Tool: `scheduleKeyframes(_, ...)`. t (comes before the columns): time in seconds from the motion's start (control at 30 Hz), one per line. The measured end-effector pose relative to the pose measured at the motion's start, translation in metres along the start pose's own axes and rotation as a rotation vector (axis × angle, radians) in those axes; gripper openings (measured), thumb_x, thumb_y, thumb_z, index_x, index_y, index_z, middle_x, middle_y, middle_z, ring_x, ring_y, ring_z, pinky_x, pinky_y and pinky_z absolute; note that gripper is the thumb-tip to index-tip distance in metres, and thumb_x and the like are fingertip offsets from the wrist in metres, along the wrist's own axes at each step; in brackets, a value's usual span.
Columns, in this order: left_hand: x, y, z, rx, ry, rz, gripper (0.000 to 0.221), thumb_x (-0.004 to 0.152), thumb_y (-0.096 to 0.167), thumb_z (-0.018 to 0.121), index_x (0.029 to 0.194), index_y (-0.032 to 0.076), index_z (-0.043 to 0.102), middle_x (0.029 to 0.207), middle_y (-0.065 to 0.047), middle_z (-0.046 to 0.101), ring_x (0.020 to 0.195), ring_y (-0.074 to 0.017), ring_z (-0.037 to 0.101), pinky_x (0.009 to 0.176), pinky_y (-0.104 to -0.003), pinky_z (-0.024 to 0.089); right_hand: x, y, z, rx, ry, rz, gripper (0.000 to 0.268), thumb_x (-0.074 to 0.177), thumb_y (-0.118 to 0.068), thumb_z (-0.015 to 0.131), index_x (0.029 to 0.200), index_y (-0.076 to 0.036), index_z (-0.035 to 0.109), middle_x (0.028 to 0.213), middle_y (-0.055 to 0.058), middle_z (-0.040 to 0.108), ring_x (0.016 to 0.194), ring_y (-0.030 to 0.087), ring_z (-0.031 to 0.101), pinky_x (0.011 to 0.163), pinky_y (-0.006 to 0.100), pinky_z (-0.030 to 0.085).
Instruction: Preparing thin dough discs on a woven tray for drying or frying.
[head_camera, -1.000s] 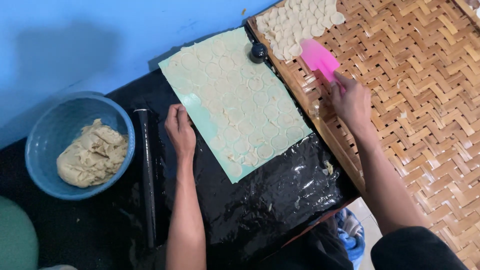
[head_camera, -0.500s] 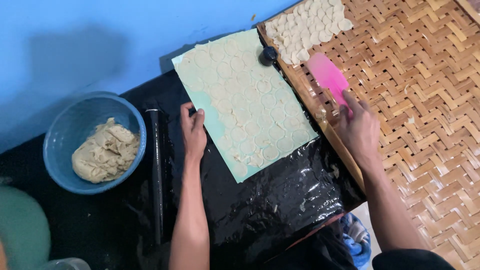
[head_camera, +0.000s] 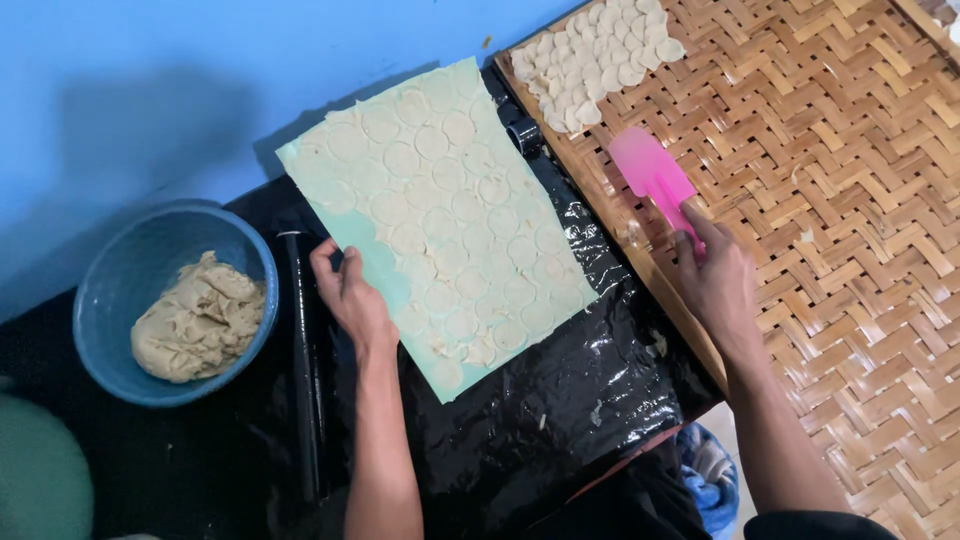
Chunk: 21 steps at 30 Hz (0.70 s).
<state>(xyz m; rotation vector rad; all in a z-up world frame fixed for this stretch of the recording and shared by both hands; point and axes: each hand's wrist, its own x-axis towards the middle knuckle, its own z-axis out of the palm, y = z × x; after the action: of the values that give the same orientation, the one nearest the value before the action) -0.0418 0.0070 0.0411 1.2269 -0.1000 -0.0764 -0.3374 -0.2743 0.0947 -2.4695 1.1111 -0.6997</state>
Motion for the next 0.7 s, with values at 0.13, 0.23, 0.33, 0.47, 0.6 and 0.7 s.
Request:
scheduleKeyframes(0.13, -0.006, -0.001, 0.001, -0.016, -0.067, -0.013, 0.014, 0.104, 0.005, 0.051, 0.118, 0.003, 0.053, 0.108, -0.01, 0.067, 0.094, -0.0147, 0.062, 0.085, -0.029, 0.05, 0.0, 0.001, 0.003, 0.038, -0.005, -0.03, 0.037, 0.102, -0.018, 0.066, 0.138, -0.008, 0.068, 0.105, 0.022, 0.071, 0.082, 0.034, 0.07, 0.077, 0.045, 0.055)
scheduleKeyframes(0.23, -0.002, -0.027, 0.009, 0.056, -0.118, 0.031, 0.015, 0.105, 0.005, 0.052, 0.12, 0.002, 0.053, 0.107, -0.011, 0.069, 0.094, -0.0136, 0.06, 0.085, -0.028, 0.048, 0.002, -0.006, 0.003, 0.018, -0.037, 0.016, 0.039, 0.102, -0.018, 0.066, 0.139, -0.01, 0.068, 0.108, 0.022, 0.071, 0.079, 0.034, 0.07, 0.075, 0.045, 0.054)
scheduleKeyframes(0.33, 0.014, -0.046, 0.025, 0.179, -0.182, 0.063, 0.016, 0.106, 0.005, 0.05, 0.12, 0.001, 0.054, 0.104, -0.013, 0.068, 0.091, -0.0154, 0.061, 0.082, -0.03, 0.048, 0.002, -0.009, 0.002, 0.004, -0.056, 0.068, 0.04, 0.099, -0.017, 0.065, 0.139, -0.01, 0.068, 0.102, 0.022, 0.07, 0.076, 0.035, 0.069, 0.072, 0.046, 0.054)
scheduleKeyframes(0.47, 0.037, -0.057, 0.035, 0.269, -0.185, 0.128, 0.015, 0.104, 0.004, 0.05, 0.118, 0.0, 0.053, 0.103, -0.017, 0.072, 0.091, -0.0176, 0.066, 0.084, -0.03, 0.05, 0.001, -0.009, -0.002, 0.022, -0.036, -0.012, 0.038, 0.1, -0.017, 0.066, 0.137, -0.01, 0.069, 0.101, 0.02, 0.07, 0.076, 0.034, 0.069, 0.071, 0.045, 0.053)
scheduleKeyframes(0.6, 0.04, -0.059, 0.032, 0.29, -0.199, 0.174, 0.014, 0.104, 0.005, 0.051, 0.117, -0.001, 0.053, 0.101, -0.016, 0.073, 0.089, -0.0176, 0.067, 0.082, -0.032, 0.051, -0.003, -0.035, 0.0, 0.043, -0.116, 0.028, 0.038, 0.099, -0.017, 0.066, 0.137, -0.011, 0.068, 0.099, 0.019, 0.07, 0.069, 0.032, 0.068, 0.067, 0.043, 0.053)
scheduleKeyframes(0.7, 0.044, -0.068, 0.025, 0.23, -0.205, 0.137, 0.015, 0.103, 0.005, 0.052, 0.116, 0.0, 0.055, 0.099, -0.013, 0.073, 0.088, -0.0137, 0.065, 0.08, -0.03, 0.051, -0.009, -0.07, 0.008, 0.164, -0.176, -0.087, 0.037, 0.1, -0.015, 0.064, 0.136, -0.01, 0.068, 0.103, 0.019, 0.07, 0.073, 0.03, 0.07, 0.068, 0.04, 0.055)
